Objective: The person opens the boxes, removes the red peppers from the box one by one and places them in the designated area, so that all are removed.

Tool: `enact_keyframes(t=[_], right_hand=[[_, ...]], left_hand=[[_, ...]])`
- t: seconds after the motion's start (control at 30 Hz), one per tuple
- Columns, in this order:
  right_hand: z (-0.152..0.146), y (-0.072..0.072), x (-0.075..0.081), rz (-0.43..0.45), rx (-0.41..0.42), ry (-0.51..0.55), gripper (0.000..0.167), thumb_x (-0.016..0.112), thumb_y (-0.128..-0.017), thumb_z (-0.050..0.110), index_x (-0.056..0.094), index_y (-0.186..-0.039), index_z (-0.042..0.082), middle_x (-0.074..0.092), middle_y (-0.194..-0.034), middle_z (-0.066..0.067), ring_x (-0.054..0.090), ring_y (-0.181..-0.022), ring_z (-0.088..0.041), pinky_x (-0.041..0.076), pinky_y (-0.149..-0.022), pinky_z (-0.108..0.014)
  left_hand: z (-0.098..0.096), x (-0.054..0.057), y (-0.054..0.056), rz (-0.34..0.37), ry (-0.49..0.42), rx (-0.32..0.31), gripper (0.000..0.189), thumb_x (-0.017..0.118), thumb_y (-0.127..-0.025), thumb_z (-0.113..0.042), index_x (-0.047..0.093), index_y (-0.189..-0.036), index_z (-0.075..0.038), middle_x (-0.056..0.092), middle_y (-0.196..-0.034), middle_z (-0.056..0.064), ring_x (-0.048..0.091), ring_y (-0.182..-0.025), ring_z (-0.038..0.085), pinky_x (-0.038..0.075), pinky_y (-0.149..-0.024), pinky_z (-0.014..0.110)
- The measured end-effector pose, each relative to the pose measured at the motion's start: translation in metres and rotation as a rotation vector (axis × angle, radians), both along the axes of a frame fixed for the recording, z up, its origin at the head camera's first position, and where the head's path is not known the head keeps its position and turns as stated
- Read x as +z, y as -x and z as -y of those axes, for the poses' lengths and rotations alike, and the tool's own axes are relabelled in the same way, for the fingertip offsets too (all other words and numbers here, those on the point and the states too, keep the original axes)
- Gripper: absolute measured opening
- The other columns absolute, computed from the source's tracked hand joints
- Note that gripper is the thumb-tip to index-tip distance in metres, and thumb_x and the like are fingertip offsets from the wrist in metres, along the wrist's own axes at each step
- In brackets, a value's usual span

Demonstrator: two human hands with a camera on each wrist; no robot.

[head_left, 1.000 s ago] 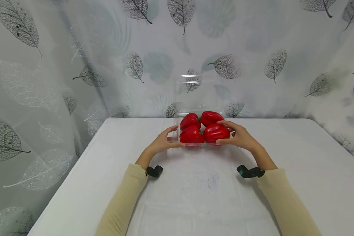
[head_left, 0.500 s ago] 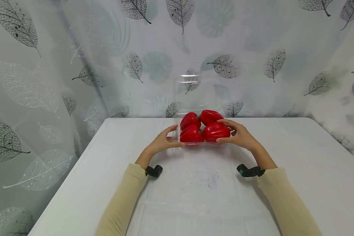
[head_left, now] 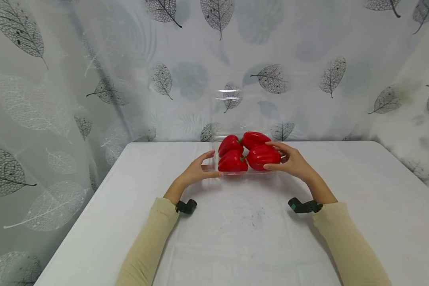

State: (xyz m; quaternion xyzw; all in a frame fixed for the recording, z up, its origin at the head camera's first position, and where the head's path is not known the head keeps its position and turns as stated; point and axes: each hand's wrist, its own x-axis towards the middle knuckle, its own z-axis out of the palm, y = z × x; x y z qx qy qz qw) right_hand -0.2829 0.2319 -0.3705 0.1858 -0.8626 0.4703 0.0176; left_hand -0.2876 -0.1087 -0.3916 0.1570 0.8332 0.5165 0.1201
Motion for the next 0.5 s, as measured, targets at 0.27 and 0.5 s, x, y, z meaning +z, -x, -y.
enact_keyframes(t=[0.27, 0.5], right_hand=[[-0.0012, -0.0022, 0.0043, -0.010, 0.018, 0.027, 0.073, 0.079, -0.082, 0.018, 0.044, -0.146, 0.011, 0.051, -0.136, -0.019, 0.053, -0.110, -0.031, 0.052, -0.076, -0.019], [-0.0006, -0.0020, 0.0089, 0.005, 0.009, 0.015, 0.074, 0.079, -0.082, 0.019, 0.043, -0.146, 0.011, 0.051, -0.136, -0.019, 0.052, -0.114, -0.032, 0.052, -0.077, -0.018]], left_hand=[[-0.0003, -0.0003, 0.0001, 0.031, -0.025, 0.001, 0.090, 0.080, -0.081, -0.030, 0.028, -0.154, -0.023, 0.031, -0.157, -0.001, 0.044, -0.135, 0.032, 0.047, -0.099, 0.050], [-0.0002, -0.0012, 0.0013, 0.035, -0.029, 0.002, 0.089, 0.080, -0.081, -0.029, 0.028, -0.154, -0.023, 0.032, -0.157, -0.001, 0.043, -0.136, 0.032, 0.048, -0.099, 0.050]])
